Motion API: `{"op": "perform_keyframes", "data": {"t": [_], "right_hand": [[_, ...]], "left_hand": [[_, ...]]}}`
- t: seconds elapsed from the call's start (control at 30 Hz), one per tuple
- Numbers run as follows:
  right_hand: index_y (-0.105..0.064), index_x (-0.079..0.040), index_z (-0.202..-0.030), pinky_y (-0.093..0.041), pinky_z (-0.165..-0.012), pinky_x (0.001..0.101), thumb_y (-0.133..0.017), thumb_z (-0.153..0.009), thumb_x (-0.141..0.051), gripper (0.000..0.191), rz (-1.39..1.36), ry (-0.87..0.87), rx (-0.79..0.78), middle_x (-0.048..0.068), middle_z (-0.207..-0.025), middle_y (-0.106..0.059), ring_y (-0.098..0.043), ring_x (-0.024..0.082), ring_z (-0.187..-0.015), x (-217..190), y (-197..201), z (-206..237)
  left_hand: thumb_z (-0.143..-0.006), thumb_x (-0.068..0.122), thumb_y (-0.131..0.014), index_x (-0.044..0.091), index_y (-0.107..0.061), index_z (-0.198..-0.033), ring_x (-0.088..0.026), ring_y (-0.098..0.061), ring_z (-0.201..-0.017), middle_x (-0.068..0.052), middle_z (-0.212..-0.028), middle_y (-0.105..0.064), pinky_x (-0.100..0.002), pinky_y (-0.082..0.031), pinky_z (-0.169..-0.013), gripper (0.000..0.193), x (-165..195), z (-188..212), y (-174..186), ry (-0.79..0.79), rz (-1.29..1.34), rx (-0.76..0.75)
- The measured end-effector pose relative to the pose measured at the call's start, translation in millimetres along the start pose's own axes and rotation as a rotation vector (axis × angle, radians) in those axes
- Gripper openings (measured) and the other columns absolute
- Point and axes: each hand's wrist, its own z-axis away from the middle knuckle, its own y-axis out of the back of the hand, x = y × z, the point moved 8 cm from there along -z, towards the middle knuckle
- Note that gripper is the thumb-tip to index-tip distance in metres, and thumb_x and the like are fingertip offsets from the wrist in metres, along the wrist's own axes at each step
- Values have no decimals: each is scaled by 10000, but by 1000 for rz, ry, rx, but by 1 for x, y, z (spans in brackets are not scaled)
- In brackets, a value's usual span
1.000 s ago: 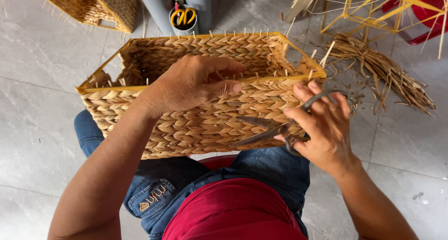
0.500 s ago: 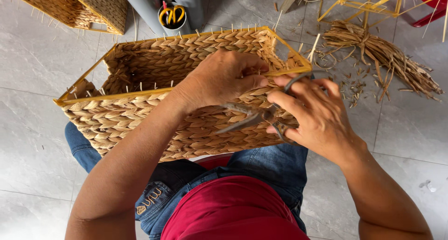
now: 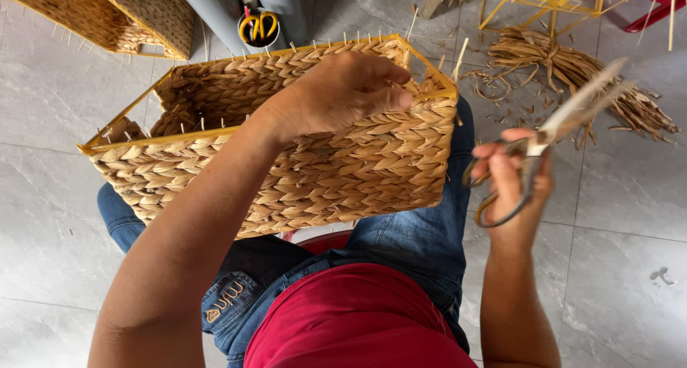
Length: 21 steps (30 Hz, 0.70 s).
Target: The person sits with a woven water-hyacinth storage basket on their lap and uses scissors to trim off the protruding straw ends sticking out from the basket's woven walls. They rotate the basket to reach each side, pulling the basket over their legs to trim the rim, sides, and interior edges one section at a time.
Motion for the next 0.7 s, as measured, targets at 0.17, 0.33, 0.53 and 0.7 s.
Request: {"op": "perform_keyframes", "data": {"t": [0.17, 0.33, 0.53, 0.7], "right_hand": [[-592, -21, -1302, -494, -641, 230, -724, -979, -157, 375, 111, -260, -44, 62, -988, -700, -593, 97, -730, 48, 6, 28], [-590, 16, -1303, -428, -559, 210, -675, -1033, -190, 350, 57, -268, -29, 2, -836, -599, -540, 71, -644, 72, 2, 29], [-554, 32, -1342, -427, -554, 219, -615, -1081, -190, 348, 15, -224, -28, 25, -845, -599, -548, 86, -628, 76, 9, 31], [-537, 25, -1374, -455, -557, 244, -621, -1069, -219, 400, -92, -222, 25, 71, -866, -638, -582, 117, -636, 84, 20, 37]], "left_hand": [[-865, 334, -772, 99, -706, -1246, -148, -774, -887, -73, -1020, -796, -317, -614, -831, 452, 11, -13, -19, -53, 12, -117], [-870, 229, -817, 59, -753, -1206, -119, -758, -870, -61, -1007, -815, -282, -636, -818, 383, 8, -13, -20, -110, 247, -140], [-995, 380, -719, 68, -724, -1249, -131, -753, -874, -71, -985, -797, -296, -623, -739, 402, 19, 3, 5, -204, 159, -1], [-1016, 580, -575, 102, -767, -1075, -271, -720, -746, -150, -810, -738, -398, -558, -683, 519, 7, 36, 23, 94, -433, 121]]}}
